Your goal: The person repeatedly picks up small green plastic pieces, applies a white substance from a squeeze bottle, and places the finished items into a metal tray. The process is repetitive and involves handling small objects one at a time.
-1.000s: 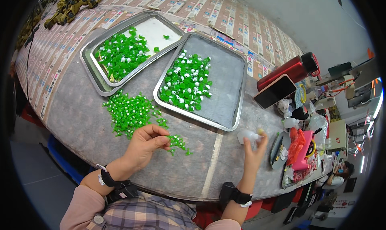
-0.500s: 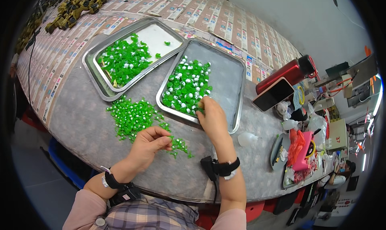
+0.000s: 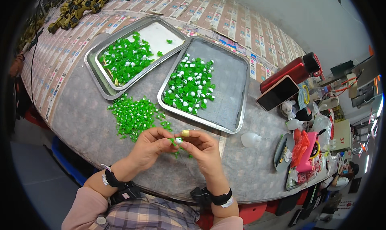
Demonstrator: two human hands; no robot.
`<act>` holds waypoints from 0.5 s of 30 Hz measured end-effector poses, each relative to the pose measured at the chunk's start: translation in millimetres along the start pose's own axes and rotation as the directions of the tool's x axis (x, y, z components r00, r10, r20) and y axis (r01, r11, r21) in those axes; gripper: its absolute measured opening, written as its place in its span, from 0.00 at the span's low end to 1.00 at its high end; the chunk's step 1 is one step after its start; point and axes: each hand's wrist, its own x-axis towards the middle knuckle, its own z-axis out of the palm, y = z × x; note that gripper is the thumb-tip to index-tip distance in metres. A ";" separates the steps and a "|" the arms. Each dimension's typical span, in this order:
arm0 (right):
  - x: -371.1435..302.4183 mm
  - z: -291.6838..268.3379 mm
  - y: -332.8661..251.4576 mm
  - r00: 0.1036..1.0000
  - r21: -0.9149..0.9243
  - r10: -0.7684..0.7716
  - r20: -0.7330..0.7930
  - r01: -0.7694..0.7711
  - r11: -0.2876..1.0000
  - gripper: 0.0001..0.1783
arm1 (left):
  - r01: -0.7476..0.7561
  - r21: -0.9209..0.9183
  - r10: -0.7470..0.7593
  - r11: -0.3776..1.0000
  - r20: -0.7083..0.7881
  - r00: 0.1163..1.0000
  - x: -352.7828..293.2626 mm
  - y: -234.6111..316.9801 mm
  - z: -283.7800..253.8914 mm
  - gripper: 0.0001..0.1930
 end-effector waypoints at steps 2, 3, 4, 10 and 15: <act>-0.2 -5.9 6.7 0.999 0.009 0.037 -0.012 -0.037 0.999 0.13 | 0.002 0.002 -0.002 1.000 -0.006 1.000 0.2 1.0 0.9 0.05; -0.1 -6.0 9.0 0.999 0.024 0.039 -0.012 -0.039 0.999 0.13 | 0.002 0.008 -0.002 1.000 -0.008 1.000 0.0 0.8 0.4 0.05; -0.4 -6.2 10.3 0.999 0.038 0.041 -0.012 -0.041 0.998 0.13 | 0.002 0.014 -0.002 1.000 -0.009 1.000 -0.1 0.5 0.3 0.05; -4.5 -2.7 3.4 0.996 0.030 0.051 -0.068 -0.050 0.998 0.12 | -0.021 0.064 0.021 0.998 -0.010 1.000 0.6 -3.4 -1.2 0.05; -5.4 -4.6 4.4 0.991 -0.034 -0.067 -0.112 0.064 0.997 0.12 | -0.016 0.105 0.023 0.994 -0.058 0.998 1.6 -2.0 -1.8 0.05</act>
